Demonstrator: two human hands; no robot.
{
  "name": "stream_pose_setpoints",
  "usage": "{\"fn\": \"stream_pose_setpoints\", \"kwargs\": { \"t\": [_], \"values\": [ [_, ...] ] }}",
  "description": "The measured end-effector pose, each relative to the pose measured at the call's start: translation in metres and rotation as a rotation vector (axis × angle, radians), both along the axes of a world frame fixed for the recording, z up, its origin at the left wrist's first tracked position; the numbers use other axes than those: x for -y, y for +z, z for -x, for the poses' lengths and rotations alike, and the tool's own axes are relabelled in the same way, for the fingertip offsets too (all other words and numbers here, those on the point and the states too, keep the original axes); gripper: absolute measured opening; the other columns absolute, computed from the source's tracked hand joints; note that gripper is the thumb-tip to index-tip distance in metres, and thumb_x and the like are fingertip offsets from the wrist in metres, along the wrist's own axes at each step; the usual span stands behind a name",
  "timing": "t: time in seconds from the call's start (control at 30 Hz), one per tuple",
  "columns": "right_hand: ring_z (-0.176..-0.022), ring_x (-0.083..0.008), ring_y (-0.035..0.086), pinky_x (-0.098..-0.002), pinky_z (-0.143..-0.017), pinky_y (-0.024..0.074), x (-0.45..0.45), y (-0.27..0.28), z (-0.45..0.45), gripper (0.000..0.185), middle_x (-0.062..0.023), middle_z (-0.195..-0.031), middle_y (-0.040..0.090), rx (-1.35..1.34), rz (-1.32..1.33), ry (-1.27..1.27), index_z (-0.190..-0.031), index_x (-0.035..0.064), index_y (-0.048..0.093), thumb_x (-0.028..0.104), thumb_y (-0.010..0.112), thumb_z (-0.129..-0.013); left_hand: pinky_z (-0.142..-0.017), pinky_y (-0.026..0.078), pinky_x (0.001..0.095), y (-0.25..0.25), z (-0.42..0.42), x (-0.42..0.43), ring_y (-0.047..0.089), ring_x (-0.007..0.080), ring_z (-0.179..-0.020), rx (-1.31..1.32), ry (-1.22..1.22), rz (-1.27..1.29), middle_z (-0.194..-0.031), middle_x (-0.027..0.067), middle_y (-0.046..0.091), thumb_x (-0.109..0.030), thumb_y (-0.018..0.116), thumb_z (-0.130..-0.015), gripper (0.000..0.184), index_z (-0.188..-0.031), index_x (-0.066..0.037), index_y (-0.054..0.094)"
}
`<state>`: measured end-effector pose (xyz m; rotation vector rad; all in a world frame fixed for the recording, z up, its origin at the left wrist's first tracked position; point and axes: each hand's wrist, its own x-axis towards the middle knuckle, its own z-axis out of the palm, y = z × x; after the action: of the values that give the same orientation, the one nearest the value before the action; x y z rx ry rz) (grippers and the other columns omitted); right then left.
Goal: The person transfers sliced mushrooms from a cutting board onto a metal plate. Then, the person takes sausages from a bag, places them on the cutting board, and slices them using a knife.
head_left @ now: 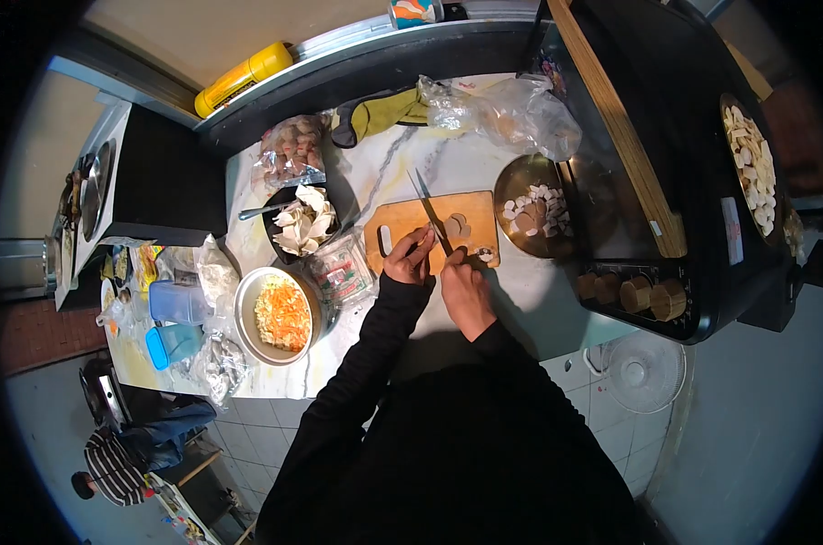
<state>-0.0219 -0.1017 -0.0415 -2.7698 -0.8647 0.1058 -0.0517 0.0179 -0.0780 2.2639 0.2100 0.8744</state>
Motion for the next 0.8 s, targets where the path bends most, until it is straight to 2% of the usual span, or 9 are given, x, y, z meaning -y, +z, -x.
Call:
{"fn": "stream_pose_setpoints", "kwargs": {
  "t": [0.03,0.1,0.33,0.4,0.57,0.8],
  "values": [
    [-0.061,-0.0275,0.068,-0.0353,-0.049,0.0543,0.0,0.003,-0.001,0.009,-0.0165,-0.064,0.064,0.003,-0.003,0.0,-0.084,-0.002,0.051,0.006,0.05,-0.085,-0.078,0.054,0.0307,-0.001,0.0,0.0,0.066,0.0278,-0.092,0.003,0.0,-0.003,-0.1,0.014,0.064,0.012,0.061,-0.072,0.035,-0.103,-0.003,0.068],
    [-0.075,-0.0373,0.066,-0.0452,-0.063,0.053,-0.001,0.01,-0.003,0.011,-0.0242,-0.076,0.064,-0.26,-0.009,-0.041,-0.091,-0.0038,0.047,0.007,0.043,-0.088,-0.078,0.054,0.0302,-0.003,-0.001,-0.001,0.066,0.0275,-0.091,0.013,-0.009,-0.019,-0.101,0.0149,0.065,0.013,0.058,-0.074,0.035,-0.105,-0.002,0.067],
    [-0.075,-0.0392,0.065,-0.0466,-0.064,0.0524,0.004,0.007,-0.007,0.013,-0.0249,-0.077,0.064,-0.215,-0.053,0.001,-0.091,-0.0042,0.047,0.008,0.043,-0.088,-0.078,0.054,0.0301,0.001,0.0,0.0,0.066,0.0273,-0.092,0.018,-0.026,0.041,-0.102,0.015,0.064,0.015,0.057,-0.075,0.036,-0.105,-0.001,0.066],
    [-0.074,-0.0396,0.065,-0.0472,-0.064,0.052,0.006,0.004,-0.008,0.015,-0.0246,-0.075,0.064,-0.195,-0.07,-0.014,-0.091,-0.0039,0.048,0.011,0.044,-0.088,-0.077,0.054,0.0294,0.0,-0.001,0.001,0.066,0.0278,-0.089,0.029,-0.02,0.084,-0.101,0.0144,0.064,0.013,0.061,-0.074,0.035,-0.104,-0.003,0.068],
    [-0.072,-0.0398,0.064,-0.0474,-0.062,0.0512,0.015,0.001,-0.006,0.019,-0.0241,-0.073,0.063,-0.149,-0.115,0.017,-0.093,-0.0045,0.048,0.014,0.046,-0.089,-0.075,0.054,0.0288,-0.002,-0.001,0.0,0.067,0.0274,-0.087,0.044,-0.01,0.048,-0.098,0.0146,0.065,0.009,0.062,-0.078,0.028,-0.103,-0.002,0.067],
    [-0.07,-0.0412,0.062,-0.0497,-0.063,0.0494,0.021,-0.002,-0.004,0.022,-0.0249,-0.073,0.061,-0.076,-0.162,0.024,-0.094,-0.0027,0.048,0.019,0.047,-0.091,-0.077,0.054,0.0283,-0.003,-0.002,0.001,0.067,0.0264,-0.088,0.069,-0.012,0.066,-0.099,0.0145,0.065,0.008,0.063,-0.078,0.028,-0.104,-0.001,0.067]
  ]
}}
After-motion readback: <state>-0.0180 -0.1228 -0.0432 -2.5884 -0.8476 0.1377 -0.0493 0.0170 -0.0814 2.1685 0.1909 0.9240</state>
